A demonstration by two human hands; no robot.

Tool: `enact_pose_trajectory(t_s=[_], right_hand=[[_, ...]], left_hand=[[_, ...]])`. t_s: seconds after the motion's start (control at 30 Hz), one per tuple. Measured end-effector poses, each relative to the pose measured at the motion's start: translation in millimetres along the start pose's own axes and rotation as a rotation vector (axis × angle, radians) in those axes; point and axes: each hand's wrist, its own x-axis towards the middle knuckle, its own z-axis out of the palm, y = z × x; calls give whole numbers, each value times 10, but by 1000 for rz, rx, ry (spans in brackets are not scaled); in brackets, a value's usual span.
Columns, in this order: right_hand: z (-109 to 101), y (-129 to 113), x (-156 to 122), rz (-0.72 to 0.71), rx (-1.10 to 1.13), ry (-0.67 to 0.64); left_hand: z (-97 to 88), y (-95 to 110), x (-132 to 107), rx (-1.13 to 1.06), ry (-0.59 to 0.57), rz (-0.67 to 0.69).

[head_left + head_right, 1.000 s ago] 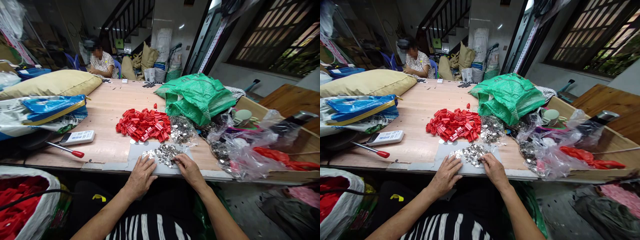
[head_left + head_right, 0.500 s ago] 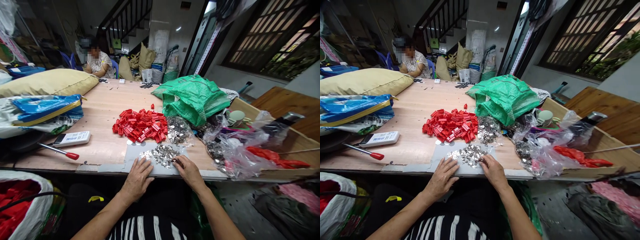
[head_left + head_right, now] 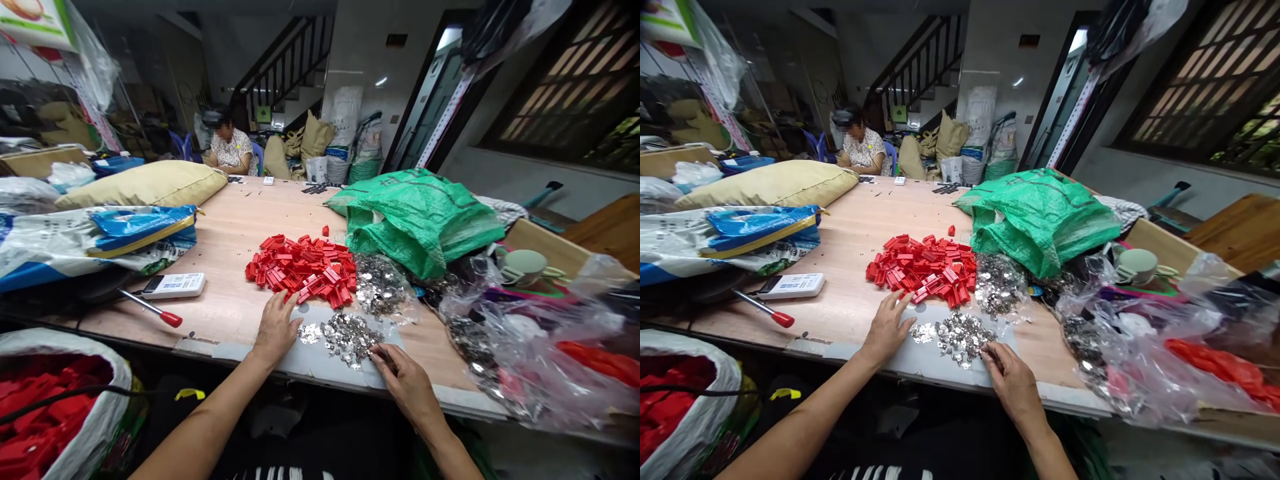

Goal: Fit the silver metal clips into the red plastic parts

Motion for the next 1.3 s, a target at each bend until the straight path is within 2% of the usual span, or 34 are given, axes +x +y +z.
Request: enact_pose_trajectory(t_s=[0.2, 0.33, 0.47, 0.6, 0.83, 0.97, 1.1, 1.23, 1.3], right_hand=[[95, 103, -22, 15, -30, 130], [141, 170, -27, -16, -52, 172], [166, 192, -20, -48, -72, 213], [178, 173, -15, -41, -98, 240], [174, 129, 3, -20, -107, 259], [159, 96, 5, 1, -80, 253], [97, 22, 6, 68, -4, 175], [12, -43, 9, 89, 81, 96], [-21, -64, 3, 85, 90, 90]], left_hand=[[138, 23, 545, 115, -91, -94], [238, 3, 659, 118, -166, -125], [275, -37, 523, 117, -101, -77], [205, -72, 330, 31, -23, -2], [80, -79, 172, -30, -36, 84], [39, -36, 130, -41, -28, 63], [-36, -5, 63, -62, 19, 35], [-180, 23, -36, -248, 99, 24], [-277, 47, -100, -395, 118, -39]])
